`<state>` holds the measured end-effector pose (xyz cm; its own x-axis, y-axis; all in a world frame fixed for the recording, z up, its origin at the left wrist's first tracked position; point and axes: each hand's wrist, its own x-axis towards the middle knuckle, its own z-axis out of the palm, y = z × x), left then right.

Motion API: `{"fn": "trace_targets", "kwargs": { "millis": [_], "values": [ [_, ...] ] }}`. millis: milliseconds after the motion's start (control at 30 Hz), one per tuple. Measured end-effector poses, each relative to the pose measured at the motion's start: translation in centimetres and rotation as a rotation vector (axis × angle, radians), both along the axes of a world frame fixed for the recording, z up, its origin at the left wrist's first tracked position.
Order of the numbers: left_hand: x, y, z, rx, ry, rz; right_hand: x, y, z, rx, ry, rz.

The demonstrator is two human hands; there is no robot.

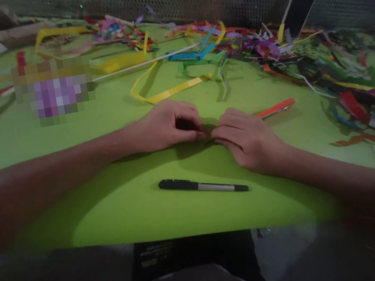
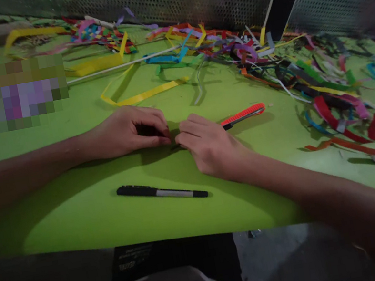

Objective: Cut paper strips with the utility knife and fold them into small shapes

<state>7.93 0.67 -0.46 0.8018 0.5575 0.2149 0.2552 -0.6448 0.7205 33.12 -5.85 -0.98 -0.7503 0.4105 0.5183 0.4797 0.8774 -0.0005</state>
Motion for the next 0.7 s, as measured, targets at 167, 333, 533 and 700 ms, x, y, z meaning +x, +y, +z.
{"fn": "trace_targets", "kwargs": {
  "millis": [167,333,533,700],
  "values": [
    [-0.1,-0.1,0.1,-0.010,0.009,-0.018,0.1,0.0,0.1,-0.009,0.007,0.016],
    [-0.1,-0.2,0.2,0.005,0.013,-0.032,0.2,0.2,0.2,-0.010,0.013,0.056],
    [-0.5,-0.3,0.1,0.036,0.027,-0.044,0.1,0.2,0.1,-0.019,0.048,0.075],
    [-1.3,-0.3,0.1,0.131,0.035,-0.115,0.3,-0.1,0.2,-0.022,0.031,0.092]
  ]
}}
